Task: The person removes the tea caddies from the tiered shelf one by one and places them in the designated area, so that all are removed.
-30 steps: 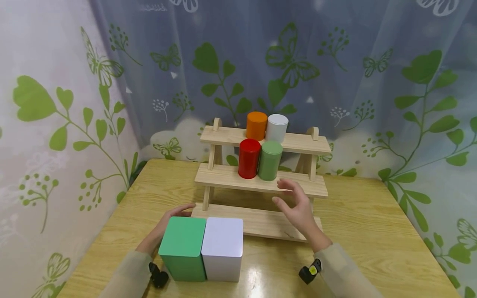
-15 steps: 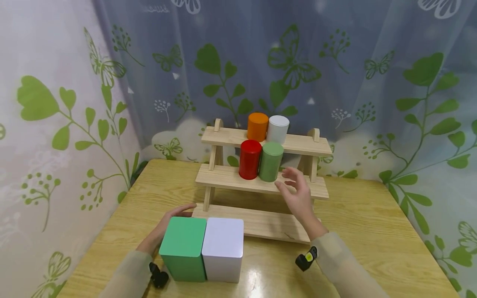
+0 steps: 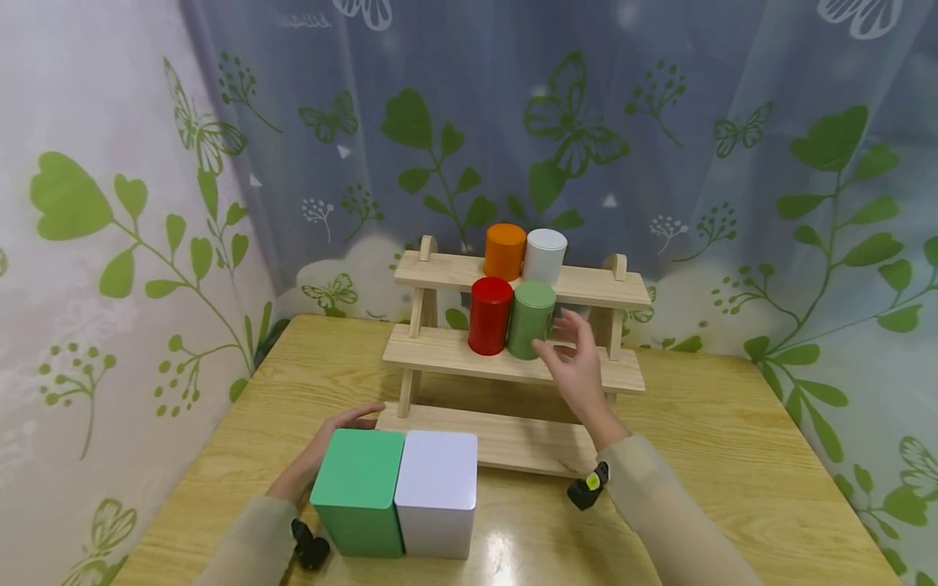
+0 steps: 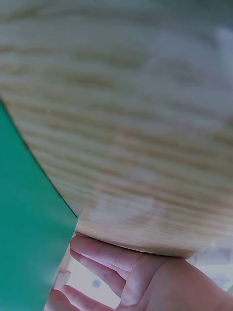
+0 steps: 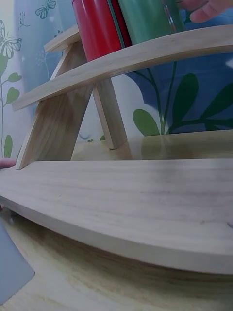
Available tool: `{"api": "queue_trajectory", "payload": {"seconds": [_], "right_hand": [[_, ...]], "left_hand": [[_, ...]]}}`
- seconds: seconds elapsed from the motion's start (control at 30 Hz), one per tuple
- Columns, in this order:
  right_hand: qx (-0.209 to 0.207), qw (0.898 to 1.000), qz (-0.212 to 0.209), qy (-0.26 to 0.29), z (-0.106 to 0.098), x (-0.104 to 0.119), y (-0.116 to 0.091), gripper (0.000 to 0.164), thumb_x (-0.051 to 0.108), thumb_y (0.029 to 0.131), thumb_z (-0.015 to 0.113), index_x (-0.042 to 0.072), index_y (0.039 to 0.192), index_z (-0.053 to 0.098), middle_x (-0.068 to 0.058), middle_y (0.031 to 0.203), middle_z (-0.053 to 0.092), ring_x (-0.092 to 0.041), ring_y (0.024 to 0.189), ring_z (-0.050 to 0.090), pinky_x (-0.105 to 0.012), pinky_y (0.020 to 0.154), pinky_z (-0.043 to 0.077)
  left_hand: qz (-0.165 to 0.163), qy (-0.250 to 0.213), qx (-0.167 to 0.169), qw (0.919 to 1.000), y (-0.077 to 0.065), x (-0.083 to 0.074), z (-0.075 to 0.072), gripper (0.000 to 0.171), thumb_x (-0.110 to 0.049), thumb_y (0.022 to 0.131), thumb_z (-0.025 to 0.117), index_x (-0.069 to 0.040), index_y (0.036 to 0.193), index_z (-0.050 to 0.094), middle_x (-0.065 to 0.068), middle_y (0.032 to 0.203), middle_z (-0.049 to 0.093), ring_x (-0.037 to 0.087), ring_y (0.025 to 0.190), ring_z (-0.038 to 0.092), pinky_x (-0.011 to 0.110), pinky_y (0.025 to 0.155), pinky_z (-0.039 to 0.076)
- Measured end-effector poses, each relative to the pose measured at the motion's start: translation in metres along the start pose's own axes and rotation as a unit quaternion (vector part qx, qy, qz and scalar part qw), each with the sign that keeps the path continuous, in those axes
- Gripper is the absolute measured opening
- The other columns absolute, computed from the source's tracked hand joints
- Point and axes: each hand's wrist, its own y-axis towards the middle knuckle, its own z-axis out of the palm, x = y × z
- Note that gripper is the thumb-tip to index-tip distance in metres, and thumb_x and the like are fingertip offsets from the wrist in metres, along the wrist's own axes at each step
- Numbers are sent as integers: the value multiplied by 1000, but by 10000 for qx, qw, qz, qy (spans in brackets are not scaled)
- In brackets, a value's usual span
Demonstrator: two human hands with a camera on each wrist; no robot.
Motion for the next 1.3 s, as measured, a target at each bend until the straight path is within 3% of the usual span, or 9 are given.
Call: {"api": "queue_trajectory", "payload": {"seconds": [0.3,0.63,0.83,1.17,1.3], "right_hand": [[90,9995,255,-173,4,2,10,60,4,84,66,-4,135,35,-27,122,45,-41,109,46,-55,85,38],[174,9990,349,-230,7,1,16,63,6,84,67,-2,137,32,-27,123,42,-45,110,44,-58,87,37],[250,9984,420,-292,8,-1,19,66,7,84,67,-1,138,30,-25,124,42,-40,107,45,-52,86,39],[362,9981,350,-353,9,-5,22,65,6,84,66,-1,137,30,-26,124,44,-36,106,46,-52,85,41],[349,9983,314,-349,9,-4,22,64,5,84,66,-2,137,30,-26,123,44,-34,106,47,-50,85,41]], "left_hand": [[115,-31,74,9999,0,1,0,51,-5,94,50,2,142,33,31,139,34,47,125,32,38,85,46],[-280,-258,-98,9992,1,-1,2,49,-11,95,49,-4,142,36,28,134,40,31,119,45,41,80,49],[-247,-206,-125,9994,0,-2,2,48,-11,95,48,-3,142,36,28,134,41,29,117,46,40,80,49],[-254,-158,-56,9995,0,-1,2,47,-9,97,44,-3,143,34,30,135,39,40,121,41,41,81,49],[-217,-173,-43,9996,0,-1,2,47,-10,97,44,-3,143,34,30,135,39,38,121,41,40,81,49]]}}
